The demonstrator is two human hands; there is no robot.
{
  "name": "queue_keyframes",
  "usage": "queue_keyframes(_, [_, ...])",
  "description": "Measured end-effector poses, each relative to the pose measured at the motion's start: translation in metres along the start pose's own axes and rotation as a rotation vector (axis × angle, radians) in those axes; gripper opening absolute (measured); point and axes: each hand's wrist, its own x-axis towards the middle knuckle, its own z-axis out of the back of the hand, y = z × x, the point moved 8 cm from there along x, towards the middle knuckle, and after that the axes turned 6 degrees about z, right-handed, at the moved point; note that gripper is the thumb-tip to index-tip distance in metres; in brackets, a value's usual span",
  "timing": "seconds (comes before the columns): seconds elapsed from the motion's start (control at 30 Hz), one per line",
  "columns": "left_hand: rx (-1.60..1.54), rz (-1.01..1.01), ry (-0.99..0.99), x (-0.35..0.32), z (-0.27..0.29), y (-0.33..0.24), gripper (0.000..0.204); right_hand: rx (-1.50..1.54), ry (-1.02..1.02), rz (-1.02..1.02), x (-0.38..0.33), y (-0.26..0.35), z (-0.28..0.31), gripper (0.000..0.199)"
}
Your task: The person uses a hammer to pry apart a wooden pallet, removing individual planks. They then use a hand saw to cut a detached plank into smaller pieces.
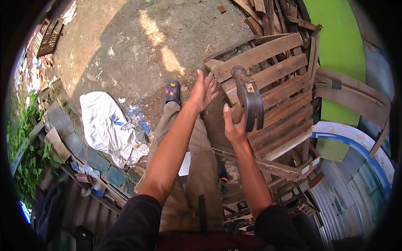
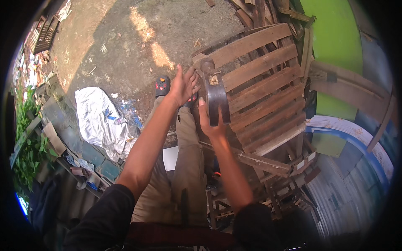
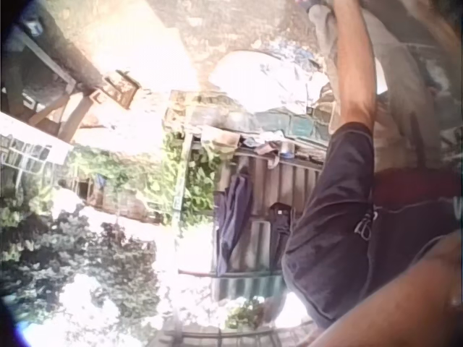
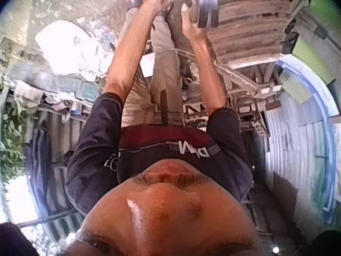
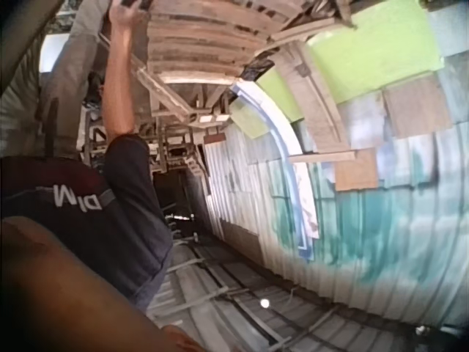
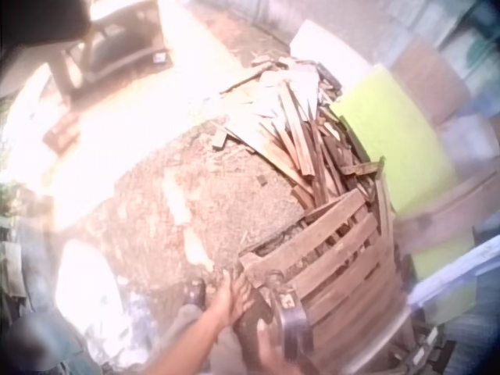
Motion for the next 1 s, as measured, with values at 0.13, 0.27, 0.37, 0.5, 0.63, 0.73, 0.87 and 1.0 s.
queue_keyframes(0.13, [-0.04, 0.035, -0.05, 0.004, 0.002, 0.001, 0.096, -0.231, 0.113, -0.115, -0.001, -0.064, -0.005, 0.026])
queue_keyframes(0.27, [-0.064, 0.012, -0.034, 0.001, 0.005, -0.001, 0.095, 0.036, 0.012, -0.198, -0.016, -0.041, 0.008, 0.023])
queue_keyframes(0.37, [-0.082, -0.006, 0.001, 0.002, 0.004, 0.003, 0.095, 0.087, -0.108, 0.026, -0.012, -0.057, 0.008, 0.02])
queue_keyframes(0.5, [-0.072, 0.01, -0.043, 0.006, 0.007, 0.004, 0.095, -0.165, 0.243, -0.318, -0.009, -0.072, -0.008, 0.022])
queue_keyframes(0.63, [-0.056, 0.006, -0.037, 0.002, 0.008, 0.0, 0.095, -0.041, 0.156, -0.228, -0.011, -0.038, -0.002, 0.027])
queue_keyframes(0.73, [-0.049, -0.001, -0.013, -0.001, 0.006, 0.006, 0.095, -0.092, 0.016, -0.016, -0.013, -0.067, -0.005, 0.023])
queue_keyframes(0.87, [-0.068, 0.01, -0.035, 0.0, 0.01, 0.011, 0.094, -0.035, 0.151, -0.307, -0.014, -0.084, -0.002, 0.032])
queue_keyframes(1.0, [-0.064, -0.019, 0.019, 0.003, 0.01, 0.002, 0.093, 0.071, -0.025, -0.079, -0.013, -0.068, 0.012, 0.035])
